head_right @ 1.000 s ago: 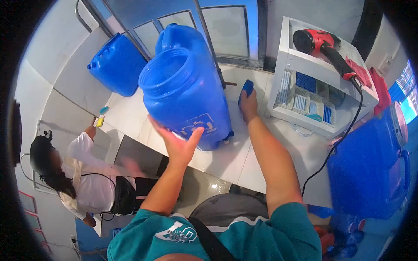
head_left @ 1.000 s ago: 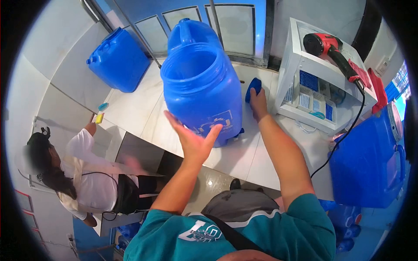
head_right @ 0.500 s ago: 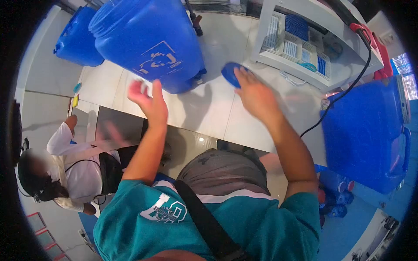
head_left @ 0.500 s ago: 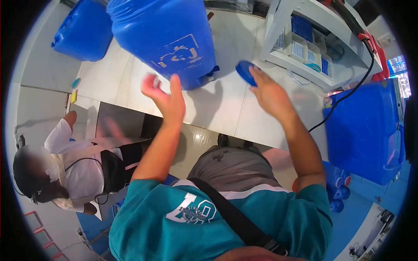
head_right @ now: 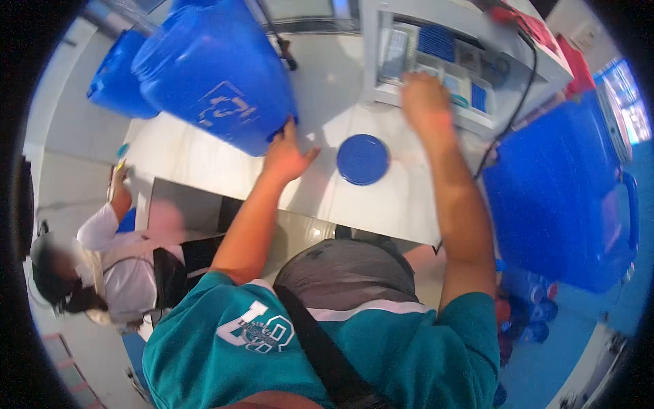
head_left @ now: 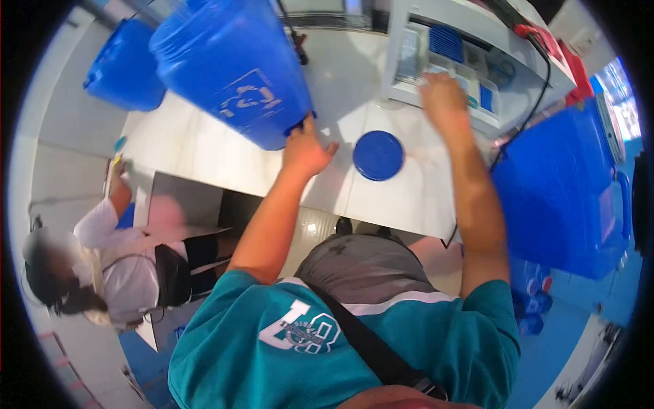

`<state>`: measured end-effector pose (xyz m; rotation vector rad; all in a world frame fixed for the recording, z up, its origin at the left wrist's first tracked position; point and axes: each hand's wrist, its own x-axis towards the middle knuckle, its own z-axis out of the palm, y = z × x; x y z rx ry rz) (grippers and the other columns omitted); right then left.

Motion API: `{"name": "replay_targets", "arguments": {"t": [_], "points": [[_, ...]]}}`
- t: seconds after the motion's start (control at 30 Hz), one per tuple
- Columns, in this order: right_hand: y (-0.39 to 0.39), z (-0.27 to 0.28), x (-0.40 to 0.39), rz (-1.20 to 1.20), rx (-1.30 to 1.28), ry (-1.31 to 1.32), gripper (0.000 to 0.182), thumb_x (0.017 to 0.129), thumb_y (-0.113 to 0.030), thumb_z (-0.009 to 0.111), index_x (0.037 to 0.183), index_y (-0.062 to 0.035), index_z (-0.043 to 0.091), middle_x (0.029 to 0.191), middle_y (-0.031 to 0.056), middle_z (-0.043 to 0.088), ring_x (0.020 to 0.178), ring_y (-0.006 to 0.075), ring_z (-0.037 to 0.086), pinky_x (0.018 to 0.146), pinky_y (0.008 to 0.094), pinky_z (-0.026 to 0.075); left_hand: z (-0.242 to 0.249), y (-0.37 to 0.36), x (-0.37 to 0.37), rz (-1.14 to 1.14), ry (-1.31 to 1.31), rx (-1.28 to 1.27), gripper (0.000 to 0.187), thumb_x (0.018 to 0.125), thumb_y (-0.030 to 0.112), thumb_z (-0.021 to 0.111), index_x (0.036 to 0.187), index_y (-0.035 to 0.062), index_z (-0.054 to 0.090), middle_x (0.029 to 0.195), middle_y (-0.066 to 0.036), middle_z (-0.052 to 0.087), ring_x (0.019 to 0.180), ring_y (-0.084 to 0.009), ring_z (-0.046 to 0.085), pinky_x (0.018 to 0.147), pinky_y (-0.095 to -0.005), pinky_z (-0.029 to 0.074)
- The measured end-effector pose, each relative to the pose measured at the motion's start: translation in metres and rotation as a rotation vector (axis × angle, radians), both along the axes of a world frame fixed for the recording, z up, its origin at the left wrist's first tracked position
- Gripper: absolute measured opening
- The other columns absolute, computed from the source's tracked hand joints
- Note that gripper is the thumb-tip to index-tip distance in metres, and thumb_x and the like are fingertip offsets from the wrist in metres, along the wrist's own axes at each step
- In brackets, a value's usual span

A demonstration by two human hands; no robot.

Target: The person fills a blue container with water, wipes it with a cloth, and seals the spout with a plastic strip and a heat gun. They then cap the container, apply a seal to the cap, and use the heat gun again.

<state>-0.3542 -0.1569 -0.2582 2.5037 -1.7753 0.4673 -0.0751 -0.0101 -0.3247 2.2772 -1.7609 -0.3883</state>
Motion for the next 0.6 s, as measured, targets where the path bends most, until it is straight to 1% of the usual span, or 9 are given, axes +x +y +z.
{"name": "replay_targets", "arguments": {"t": [0.07,0.1,0.17,0.23,0.27,0.33,0.47,0.53,0.6], "points": [[-0.040,0.000,-0.015,-0.086,-0.023,0.088,0.032,0.091,-0.028,0.066,0.115,-0.0077,0.072,0.116,0.0164,0.071,0.112,0.0369,0.064,0.096,0.0504,0.048,-0.001,-0.001,0.000,0.083,-0.027,-0.008,0.101,0.084,0.046,0.074,0.157,0.0001,0.020,0.132,-0.040,0.051,0.120,-0.0531,0.055,0.102,-0.0509,0.048],[-0.057,-0.003,-0.021,-0.095,-0.062,0.077,0.030,0.090,-0.029,0.066,0.111,-0.0079,0.073,0.117,0.0164,0.071,0.113,0.0379,0.064,0.097,0.0547,0.046,0.002,0.002,-0.003,0.084,0.027,-0.051,0.091,0.086,0.044,0.073,0.152,0.0005,0.028,0.129,-0.039,0.053,0.118,-0.0525,0.056,0.101,-0.0512,0.048],[-0.065,0.006,-0.023,-0.150,0.035,0.115,0.033,0.088,-0.031,0.071,0.111,-0.0087,0.074,0.118,0.0171,0.071,0.114,0.0368,0.064,0.099,0.0554,0.042,0.000,0.006,-0.005,0.100,0.072,-0.109,0.082,0.088,0.043,0.072,0.148,0.0009,0.037,0.127,-0.038,0.055,0.116,-0.0519,0.056,0.099,-0.0514,0.048],[-0.081,0.003,-0.024,-0.132,0.090,0.207,0.034,0.087,-0.031,0.073,0.115,-0.0124,0.074,0.118,0.0160,0.071,0.116,0.0361,0.063,0.100,0.0559,0.040,-0.010,0.007,-0.002,0.114,0.117,-0.267,0.048,0.095,0.035,0.065,0.130,0.0044,0.052,0.113,-0.033,0.062,0.104,-0.0500,0.061,0.090,-0.0524,0.051],[-0.088,0.000,-0.026,-0.136,0.159,0.315,0.035,0.086,-0.032,0.074,0.118,-0.0162,0.074,0.119,0.0150,0.072,0.117,0.0353,0.062,0.101,0.0564,0.039,-0.013,0.009,0.000,0.125,0.114,-0.279,0.048,0.095,0.035,0.065,0.130,0.0044,0.052,0.113,-0.033,0.062,0.104,-0.0500,0.061,0.090,-0.0524,0.051],[-0.093,-0.009,-0.028,-0.135,0.157,0.311,0.036,0.085,-0.032,0.076,0.117,-0.0160,0.074,0.117,0.0143,0.072,0.117,0.0345,0.063,0.100,0.0549,0.039,-0.015,0.012,0.001,0.148,0.136,-0.334,0.026,0.101,0.026,0.056,0.117,0.0059,0.058,0.101,-0.027,0.067,0.092,-0.0481,0.064,0.080,-0.0528,0.053],[-0.093,-0.011,-0.034,-0.119,0.186,0.278,0.032,0.088,-0.032,0.073,0.112,-0.0113,0.075,0.112,0.0139,0.074,0.116,0.0333,0.065,0.100,0.0539,0.038,-0.026,0.015,0.007,0.159,0.111,-0.412,0.019,0.102,0.021,0.053,0.112,0.0068,0.059,0.097,-0.024,0.069,0.085,-0.0482,0.065,0.074,-0.0525,0.053],[-0.092,-0.005,-0.031,-0.191,0.150,0.203,0.030,0.090,-0.032,0.070,0.113,-0.0121,0.075,0.112,0.0139,0.074,0.113,0.0334,0.066,0.099,0.0537,0.039,-0.027,0.016,0.010,0.139,0.224,-0.371,0.028,0.100,0.021,0.056,0.125,0.0097,0.057,0.115,-0.024,0.064,0.100,-0.0466,0.064,0.081,-0.0528,0.053],[-0.080,0.010,-0.030,-0.265,0.127,0.134,0.030,0.092,-0.032,0.067,0.114,-0.0128,0.074,0.112,0.0140,0.074,0.110,0.0336,0.067,0.097,0.0535,0.040,-0.027,0.021,0.005,0.129,0.248,-0.418,0.032,0.099,0.021,0.057,0.129,0.0086,0.056,0.120,-0.024,0.062,0.105,-0.0456,0.063,0.083,-0.0515,0.053]]}}
